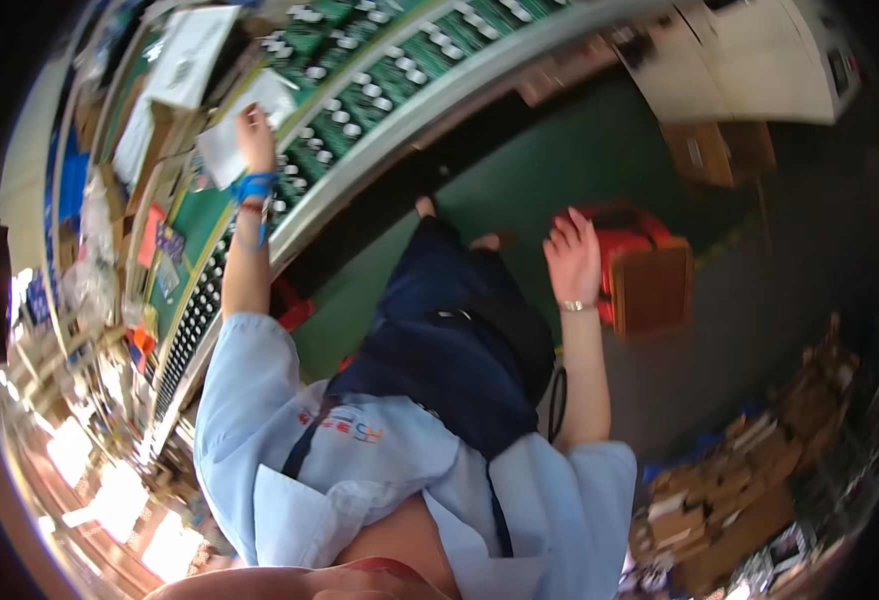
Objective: Assembling electronic components on a printed circuit board on a conveyor belt.
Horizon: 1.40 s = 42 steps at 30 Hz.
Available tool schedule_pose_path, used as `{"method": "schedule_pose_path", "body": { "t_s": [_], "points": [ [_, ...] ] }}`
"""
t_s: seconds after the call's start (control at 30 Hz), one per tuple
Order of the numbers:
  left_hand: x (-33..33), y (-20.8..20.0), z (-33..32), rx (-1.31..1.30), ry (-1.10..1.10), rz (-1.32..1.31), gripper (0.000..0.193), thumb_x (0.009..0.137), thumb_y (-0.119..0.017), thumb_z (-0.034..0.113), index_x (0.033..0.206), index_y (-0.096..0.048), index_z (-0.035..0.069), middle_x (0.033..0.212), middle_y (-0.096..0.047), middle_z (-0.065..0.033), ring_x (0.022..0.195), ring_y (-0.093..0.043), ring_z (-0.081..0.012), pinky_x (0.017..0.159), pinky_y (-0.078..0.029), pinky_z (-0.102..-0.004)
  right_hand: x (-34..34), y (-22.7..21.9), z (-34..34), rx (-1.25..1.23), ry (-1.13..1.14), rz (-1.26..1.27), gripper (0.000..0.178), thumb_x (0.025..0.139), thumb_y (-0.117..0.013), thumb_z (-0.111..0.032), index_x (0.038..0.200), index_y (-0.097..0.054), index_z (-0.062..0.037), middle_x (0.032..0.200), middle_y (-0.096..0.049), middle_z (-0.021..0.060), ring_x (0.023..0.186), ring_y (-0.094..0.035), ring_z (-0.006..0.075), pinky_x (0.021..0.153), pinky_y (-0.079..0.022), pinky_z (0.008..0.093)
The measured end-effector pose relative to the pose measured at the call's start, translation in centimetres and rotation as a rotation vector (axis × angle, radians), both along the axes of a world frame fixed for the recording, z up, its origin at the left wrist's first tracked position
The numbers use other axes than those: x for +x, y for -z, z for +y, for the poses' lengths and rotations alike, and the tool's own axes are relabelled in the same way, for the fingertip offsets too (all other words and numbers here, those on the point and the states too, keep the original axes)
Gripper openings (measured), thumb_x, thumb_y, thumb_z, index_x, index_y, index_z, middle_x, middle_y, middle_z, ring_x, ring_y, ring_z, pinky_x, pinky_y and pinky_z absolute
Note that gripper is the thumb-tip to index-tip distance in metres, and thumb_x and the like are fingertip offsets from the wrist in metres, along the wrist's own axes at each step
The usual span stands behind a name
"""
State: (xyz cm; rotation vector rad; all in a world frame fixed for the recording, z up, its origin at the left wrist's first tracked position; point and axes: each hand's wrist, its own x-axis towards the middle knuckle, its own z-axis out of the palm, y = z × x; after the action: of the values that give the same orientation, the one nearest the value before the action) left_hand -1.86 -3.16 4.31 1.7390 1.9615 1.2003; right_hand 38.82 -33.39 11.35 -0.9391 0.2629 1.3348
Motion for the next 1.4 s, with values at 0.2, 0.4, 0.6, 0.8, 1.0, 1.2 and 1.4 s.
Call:
{"method": "schedule_pose_path", "body": {
  "t_s": [0.2,0.4,0.6,0.8,1.0,1.2,1.4],
  "points": [
    [10.1,-6.9,-16.0,-0.243,0.35,-0.162,0.014,0.087,-0.045,0.01,0.097,-0.052,0.002,0.071,-0.052,-0.004,0.058,-0.047,-0.0077,0.052,-0.039,-0.0195,-0.4,2.7,-1.2,0.151,0.114,0.33,0.028,0.085,-0.045,-0.025,0.102,-0.052,-0.0029,0.093,-0.052,0.0092,0.08,-0.049,0.0183,0.075,-0.041,0.0315],
    [13.0,3.8,-23.0,-0.917,0.708,-0.196,0.012,0.085,-0.043,0.009,0.092,-0.052,0.006,0.07,-0.056,-0.0084,0.061,-0.056,-0.0194,0.056,-0.044,-0.0286,-5.7,8.0,-8.9,-0.018,-1.001,-1.212,0.019,0.079,-0.054,-0.023,0.089,-0.057,-0.0065,0.087,-0.056,0.0127,0.084,-0.053,0.0288,0.072,-0.044,0.0349],
    [11.2,23.5,-24.8,-1.074,0.792,0.22,0.012,0.08,-0.047,0.012,0.09,-0.053,0.008,0.066,-0.057,-0.0094,0.062,-0.057,-0.023,0.055,-0.044,-0.0341,-14.6,12.4,-18.5,-0.154,-1.188,-0.715,0.025,0.077,-0.056,-0.026,0.097,-0.061,-0.0123,0.086,-0.056,0.0118,0.08,-0.055,0.0276,0.071,-0.045,0.0343],
    [9.3,45.2,-22.6,-0.982,0.697,0.308,0.012,0.073,-0.048,0.012,0.073,-0.059,0.007,0.062,-0.058,-0.0153,0.06,-0.059,-0.0284,0.053,-0.046,-0.037,-16.4,14.5,-19.3,-0.243,-1.292,-0.447,0.027,0.08,-0.052,-0.022,0.103,-0.058,-0.0102,0.087,-0.057,0.012,0.085,-0.053,0.0263,0.075,-0.042,0.0328],
    [10.9,56.2,-17.0,-1.051,0.531,0.516,0.011,0.07,-0.053,0.014,0.076,-0.06,0.007,0.074,-0.06,-0.0169,0.073,-0.058,-0.0333,0.065,-0.047,-0.0414,-18.1,16.8,-20.2,-0.429,-1.178,-0.287,0.029,0.076,-0.054,-0.022,0.102,-0.059,-0.0101,0.089,-0.057,0.0124,0.083,-0.054,0.027,0.075,-0.042,0.0334],
    [10.3,64.6,-13.2,-0.9,0.514,0.597,0.021,0.064,-0.064,0.013,0.083,-0.055,0.009,0.081,-0.058,-0.0135,0.082,-0.055,-0.0325,0.07,-0.045,-0.0406,-16.8,19.3,-19.3,-0.578,-1.223,-0.14,0.033,0.075,-0.055,-0.022,0.107,-0.057,-0.0117,0.092,-0.057,0.0111,0.087,-0.055,0.0251,0.078,-0.042,0.0326],
    [12.1,67.9,-13.7,-0.713,0.495,0.578,0.029,0.062,-0.065,0.007,0.086,-0.049,0.009,0.094,-0.048,-0.0154,0.087,-0.048,-0.0348,0.075,-0.041,-0.0421,-18.2,19.9,-21.4,-0.682,-1.073,-0.059,0.031,0.077,-0.055,-0.014,0.108,-0.055,-0.0104,0.087,-0.053,0.0114,0.074,-0.052,0.0234,0.066,-0.042,0.0323]
  ]
}}
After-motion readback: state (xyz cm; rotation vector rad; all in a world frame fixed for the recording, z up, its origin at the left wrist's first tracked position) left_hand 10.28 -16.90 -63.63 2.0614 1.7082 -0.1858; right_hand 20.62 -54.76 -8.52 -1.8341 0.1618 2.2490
